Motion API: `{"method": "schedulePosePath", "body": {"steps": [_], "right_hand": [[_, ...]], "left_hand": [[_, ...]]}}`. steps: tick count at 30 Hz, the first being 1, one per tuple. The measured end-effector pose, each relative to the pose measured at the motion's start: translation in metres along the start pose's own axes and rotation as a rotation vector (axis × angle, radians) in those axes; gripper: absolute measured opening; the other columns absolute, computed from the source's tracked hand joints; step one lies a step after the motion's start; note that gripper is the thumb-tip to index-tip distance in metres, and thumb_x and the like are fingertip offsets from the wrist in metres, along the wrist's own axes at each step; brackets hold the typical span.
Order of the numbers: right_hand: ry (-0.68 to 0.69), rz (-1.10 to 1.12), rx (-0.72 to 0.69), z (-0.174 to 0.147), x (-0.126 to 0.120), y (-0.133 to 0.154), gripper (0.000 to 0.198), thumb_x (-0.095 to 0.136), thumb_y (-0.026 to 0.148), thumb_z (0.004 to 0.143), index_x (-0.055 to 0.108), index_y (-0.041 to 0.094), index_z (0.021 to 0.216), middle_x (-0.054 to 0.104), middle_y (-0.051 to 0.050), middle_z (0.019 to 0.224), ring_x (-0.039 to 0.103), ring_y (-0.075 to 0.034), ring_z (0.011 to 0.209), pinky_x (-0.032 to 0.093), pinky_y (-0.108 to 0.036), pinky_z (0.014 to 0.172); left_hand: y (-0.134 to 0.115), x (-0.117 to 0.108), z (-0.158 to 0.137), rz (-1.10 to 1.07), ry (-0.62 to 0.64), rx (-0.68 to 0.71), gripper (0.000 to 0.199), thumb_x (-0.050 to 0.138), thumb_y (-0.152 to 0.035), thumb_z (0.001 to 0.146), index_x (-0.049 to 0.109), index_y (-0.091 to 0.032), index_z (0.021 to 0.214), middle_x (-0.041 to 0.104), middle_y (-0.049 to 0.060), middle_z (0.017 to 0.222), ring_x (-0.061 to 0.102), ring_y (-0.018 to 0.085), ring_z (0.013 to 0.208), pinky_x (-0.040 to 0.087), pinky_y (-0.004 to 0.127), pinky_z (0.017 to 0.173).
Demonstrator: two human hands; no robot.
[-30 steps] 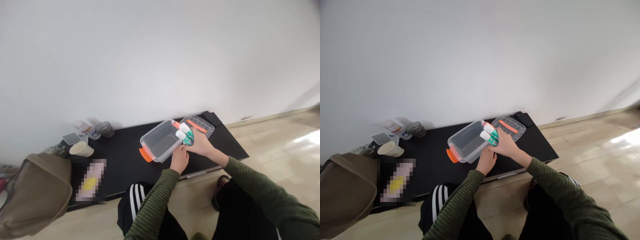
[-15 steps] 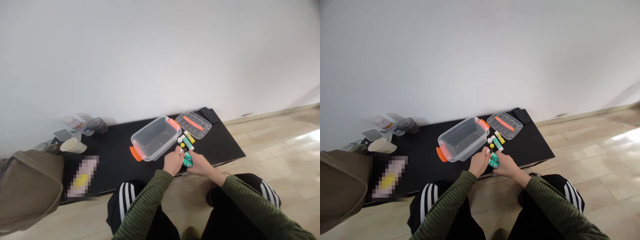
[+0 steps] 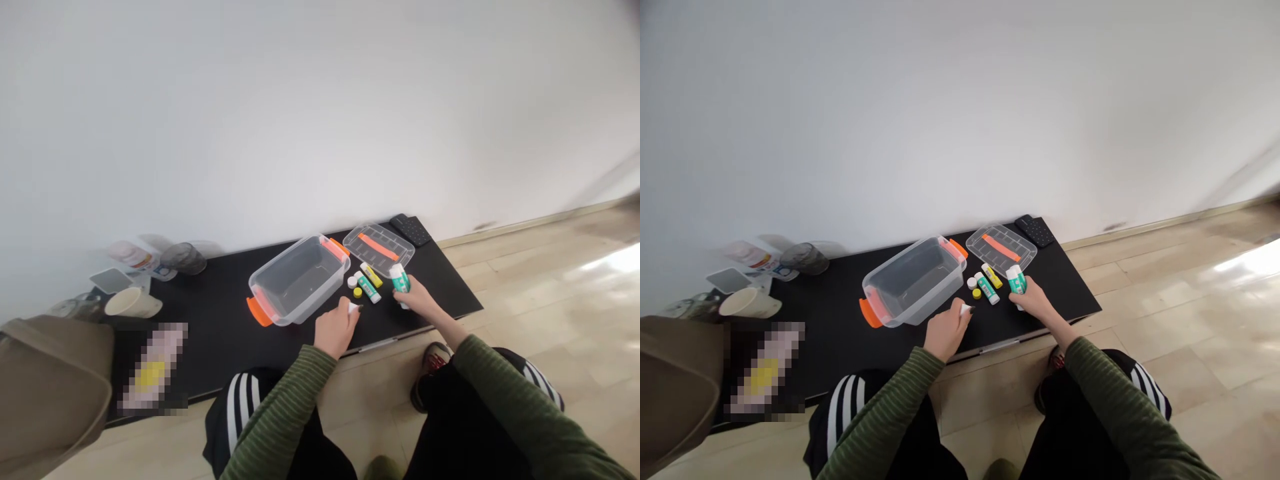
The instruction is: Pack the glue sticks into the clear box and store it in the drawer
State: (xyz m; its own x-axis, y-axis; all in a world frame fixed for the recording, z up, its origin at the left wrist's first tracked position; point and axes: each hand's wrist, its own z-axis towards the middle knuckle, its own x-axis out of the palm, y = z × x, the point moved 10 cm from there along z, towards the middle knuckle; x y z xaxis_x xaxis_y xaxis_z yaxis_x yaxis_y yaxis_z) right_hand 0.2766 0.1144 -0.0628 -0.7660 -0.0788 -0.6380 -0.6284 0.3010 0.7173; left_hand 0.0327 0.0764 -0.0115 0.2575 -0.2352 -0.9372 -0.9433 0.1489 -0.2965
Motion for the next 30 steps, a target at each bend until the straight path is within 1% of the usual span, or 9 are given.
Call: {"method": "schedulePosePath", "body": {"steps": [2,4,8,11,15,19,21,25,30], "right_hand": [[0.04,0.11,0.046,0.011,0.012,-0.007,0.034,0.059,0.028,0.071,0.053,0.018,0.102,0.067,-0.002,0.086,0.063,-0.017,0.069,0.043,-0.024,0.057],[0.031,0.128,0.052,0.017,0.018,-0.005,0.039,0.061,0.029,0.07,0.053,0.017,0.106,0.068,-0.002,0.088,0.064,-0.017,0.07,0.045,-0.024,0.057],[-0.065,0.02,-0.016,0.023,0.009,0.012,0.047,0.067,0.034,0.067,0.053,0.019,0.108,0.068,-0.004,0.095,0.065,-0.02,0.084,0.047,-0.026,0.068],[-0.108,-0.056,-0.006,0.025,0.002,0.022,0.053,0.068,0.041,0.069,0.051,0.018,0.113,0.068,-0.007,0.098,0.065,-0.024,0.089,0.048,-0.029,0.072],[-0.112,-0.203,0.001,0.027,0.001,0.031,0.054,0.067,0.046,0.07,0.05,0.017,0.113,0.067,-0.011,0.102,0.065,-0.027,0.092,0.047,-0.031,0.071],[-0.102,-0.428,-0.036,0.025,0.0,0.034,0.056,0.069,0.043,0.068,0.052,0.019,0.115,0.063,-0.013,0.113,0.064,-0.03,0.096,0.046,-0.034,0.072],[-0.084,-0.495,-0.046,0.024,0.001,0.031,0.057,0.068,0.041,0.069,0.052,0.018,0.118,0.059,-0.013,0.117,0.064,-0.03,0.097,0.046,-0.035,0.073],[-0.071,-0.53,-0.086,0.02,0.006,0.026,0.059,0.065,0.04,0.071,0.051,0.014,0.122,0.055,-0.016,0.12,0.059,-0.031,0.104,0.046,-0.035,0.076],[-0.145,-0.531,-0.139,0.014,0.012,0.031,0.05,0.063,0.04,0.079,0.054,0.016,0.121,0.056,-0.015,0.116,0.052,-0.03,0.111,0.046,-0.035,0.079]], "left_hand": [[-0.009,0.007,0.004,0.056,0.013,0.029,0.035,0.028,-0.05,0.099,0.048,-0.022,0.107,0.071,0.005,0.085,0.07,0.025,0.084,0.043,0.03,0.067],[-0.013,0.011,0.009,0.091,0.014,0.043,0.038,0.027,-0.051,0.099,0.048,-0.021,0.107,0.071,0.007,0.086,0.07,0.026,0.085,0.044,0.031,0.068],[-0.008,0.014,0.015,0.113,0.001,0.036,0.041,0.026,-0.053,0.099,0.049,-0.021,0.107,0.07,0.007,0.088,0.07,0.026,0.085,0.046,0.032,0.068],[-0.002,0.016,0.018,0.132,-0.011,0.003,0.039,0.029,-0.052,0.099,0.049,-0.02,0.109,0.066,0.009,0.099,0.069,0.025,0.087,0.048,0.031,0.067],[0.003,0.023,0.023,0.194,-0.019,-0.028,0.034,0.039,-0.047,0.097,0.048,-0.019,0.115,0.055,0.011,0.114,0.068,0.023,0.085,0.049,0.031,0.064],[0.001,0.028,0.029,0.24,-0.066,-0.003,0.03,0.049,-0.041,0.094,0.051,-0.02,0.114,0.05,0.01,0.117,0.066,0.021,0.09,0.051,0.029,0.063],[0.002,0.03,0.032,0.245,-0.087,-0.007,0.028,0.05,-0.039,0.094,0.052,-0.019,0.113,0.049,0.01,0.117,0.064,0.022,0.094,0.052,0.028,0.063],[0.003,0.031,0.035,0.234,-0.123,-0.014,0.028,0.05,-0.037,0.094,0.052,-0.018,0.115,0.049,0.011,0.118,0.061,0.022,0.098,0.053,0.029,0.064],[0.002,0.027,0.031,0.218,-0.148,-0.024,0.031,0.053,-0.037,0.092,0.052,-0.02,0.118,0.049,0.011,0.119,0.059,0.022,0.102,0.053,0.027,0.066]]}}
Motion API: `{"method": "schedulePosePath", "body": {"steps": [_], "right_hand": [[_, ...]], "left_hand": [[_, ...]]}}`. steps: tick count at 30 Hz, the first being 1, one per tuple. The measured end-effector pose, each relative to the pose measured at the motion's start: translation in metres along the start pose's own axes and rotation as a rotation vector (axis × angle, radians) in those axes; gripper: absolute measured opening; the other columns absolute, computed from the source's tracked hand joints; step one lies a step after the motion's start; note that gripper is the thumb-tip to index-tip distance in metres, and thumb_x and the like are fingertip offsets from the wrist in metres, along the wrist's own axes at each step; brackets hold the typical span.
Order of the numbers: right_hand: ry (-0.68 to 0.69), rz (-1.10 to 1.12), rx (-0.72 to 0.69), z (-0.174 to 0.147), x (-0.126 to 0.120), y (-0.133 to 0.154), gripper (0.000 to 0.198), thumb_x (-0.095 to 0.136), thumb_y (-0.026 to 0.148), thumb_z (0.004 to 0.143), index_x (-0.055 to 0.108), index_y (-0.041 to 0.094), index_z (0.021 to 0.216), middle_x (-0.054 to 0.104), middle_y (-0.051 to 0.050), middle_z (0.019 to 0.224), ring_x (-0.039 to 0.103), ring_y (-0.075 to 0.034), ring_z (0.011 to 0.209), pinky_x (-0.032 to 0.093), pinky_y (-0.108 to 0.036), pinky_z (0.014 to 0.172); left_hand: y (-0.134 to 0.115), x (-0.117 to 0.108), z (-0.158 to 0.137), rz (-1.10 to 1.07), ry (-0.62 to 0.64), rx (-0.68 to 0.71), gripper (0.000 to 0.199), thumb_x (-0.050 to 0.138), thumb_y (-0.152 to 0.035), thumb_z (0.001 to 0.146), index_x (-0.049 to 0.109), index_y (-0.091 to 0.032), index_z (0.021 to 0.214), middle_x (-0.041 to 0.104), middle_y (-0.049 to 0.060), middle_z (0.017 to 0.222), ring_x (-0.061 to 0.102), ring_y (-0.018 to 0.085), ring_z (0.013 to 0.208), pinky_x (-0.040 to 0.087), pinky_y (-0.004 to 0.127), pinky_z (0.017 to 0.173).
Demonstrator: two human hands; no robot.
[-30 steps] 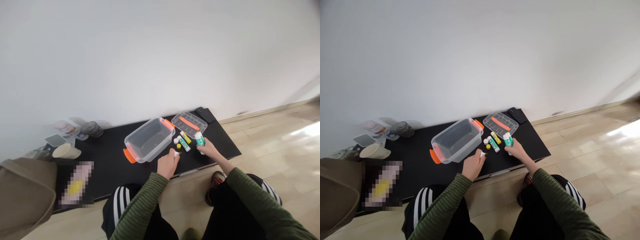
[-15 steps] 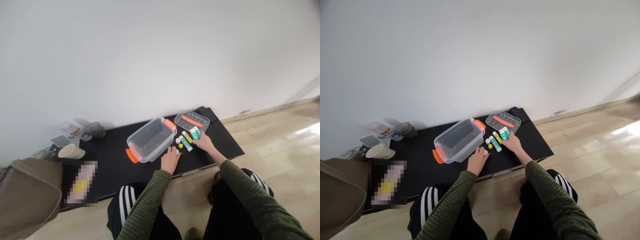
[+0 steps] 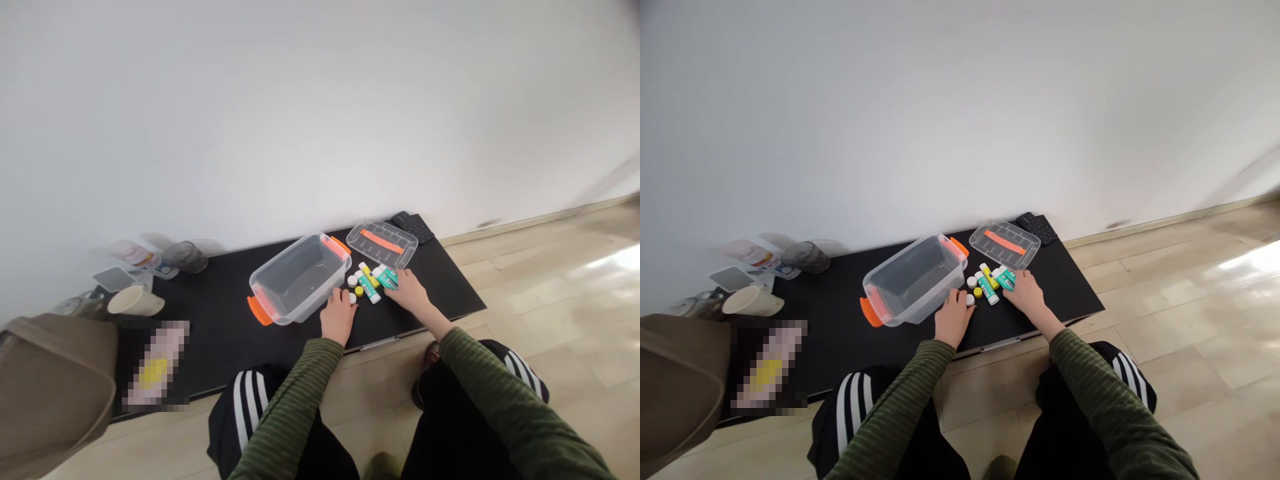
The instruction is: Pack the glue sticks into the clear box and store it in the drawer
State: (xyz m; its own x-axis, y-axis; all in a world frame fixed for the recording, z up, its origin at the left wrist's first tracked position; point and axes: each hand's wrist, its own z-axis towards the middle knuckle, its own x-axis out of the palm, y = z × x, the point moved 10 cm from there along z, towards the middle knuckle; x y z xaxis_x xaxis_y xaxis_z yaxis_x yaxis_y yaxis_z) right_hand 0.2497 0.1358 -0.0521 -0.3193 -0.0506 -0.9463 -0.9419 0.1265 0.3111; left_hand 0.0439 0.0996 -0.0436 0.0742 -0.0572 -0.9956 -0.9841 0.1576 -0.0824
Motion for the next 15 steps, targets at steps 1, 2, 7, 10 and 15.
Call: {"method": "schedulePosePath", "body": {"steps": [1,2,7,10,15], "right_hand": [[-0.021,-0.013,-0.012,-0.001,-0.001,0.003,0.047,0.062,0.042,0.081,0.055,0.017,0.119,0.057,-0.015,0.115,0.051,-0.031,0.112,0.046,-0.035,0.079],[-0.041,-0.027,-0.029,-0.003,-0.001,0.008,0.045,0.062,0.044,0.083,0.056,0.017,0.118,0.057,-0.015,0.114,0.05,-0.031,0.112,0.046,-0.036,0.08],[-0.138,-0.003,-0.111,-0.007,-0.002,0.026,0.044,0.058,0.042,0.089,0.054,0.017,0.124,0.055,-0.015,0.12,0.047,-0.03,0.114,0.045,-0.039,0.088],[-0.162,0.057,-0.145,-0.009,-0.005,0.03,0.04,0.054,0.037,0.091,0.052,0.016,0.126,0.052,-0.015,0.124,0.045,-0.029,0.116,0.046,-0.037,0.09],[-0.183,0.049,-0.174,-0.019,-0.022,0.031,0.04,0.052,0.029,0.089,0.053,0.016,0.126,0.05,-0.015,0.129,0.04,-0.031,0.121,0.047,-0.039,0.089]], "left_hand": [[0.001,-0.001,-0.001,-0.003,-0.005,-0.005,0.032,0.053,-0.037,0.092,0.051,-0.02,0.12,0.049,0.011,0.12,0.059,0.022,0.103,0.054,0.027,0.066],[0.001,-0.002,-0.001,-0.007,-0.007,-0.009,0.034,0.054,-0.036,0.092,0.05,-0.021,0.122,0.049,0.011,0.12,0.059,0.022,0.103,0.054,0.027,0.067],[0.005,-0.003,-0.001,-0.044,-0.02,-0.007,0.038,0.057,-0.033,0.09,0.049,-0.024,0.126,0.05,0.01,0.121,0.057,0.022,0.108,0.054,0.027,0.07],[0.006,-0.004,0.0,-0.063,-0.053,0.015,0.039,0.06,-0.033,0.089,0.05,-0.024,0.126,0.051,0.01,0.122,0.054,0.022,0.113,0.054,0.026,0.072],[0.011,-0.005,0.001,-0.102,-0.105,0.033,0.042,0.062,-0.03,0.088,0.049,-0.024,0.127,0.052,0.009,0.122,0.052,0.022,0.117,0.054,0.027,0.079]]}}
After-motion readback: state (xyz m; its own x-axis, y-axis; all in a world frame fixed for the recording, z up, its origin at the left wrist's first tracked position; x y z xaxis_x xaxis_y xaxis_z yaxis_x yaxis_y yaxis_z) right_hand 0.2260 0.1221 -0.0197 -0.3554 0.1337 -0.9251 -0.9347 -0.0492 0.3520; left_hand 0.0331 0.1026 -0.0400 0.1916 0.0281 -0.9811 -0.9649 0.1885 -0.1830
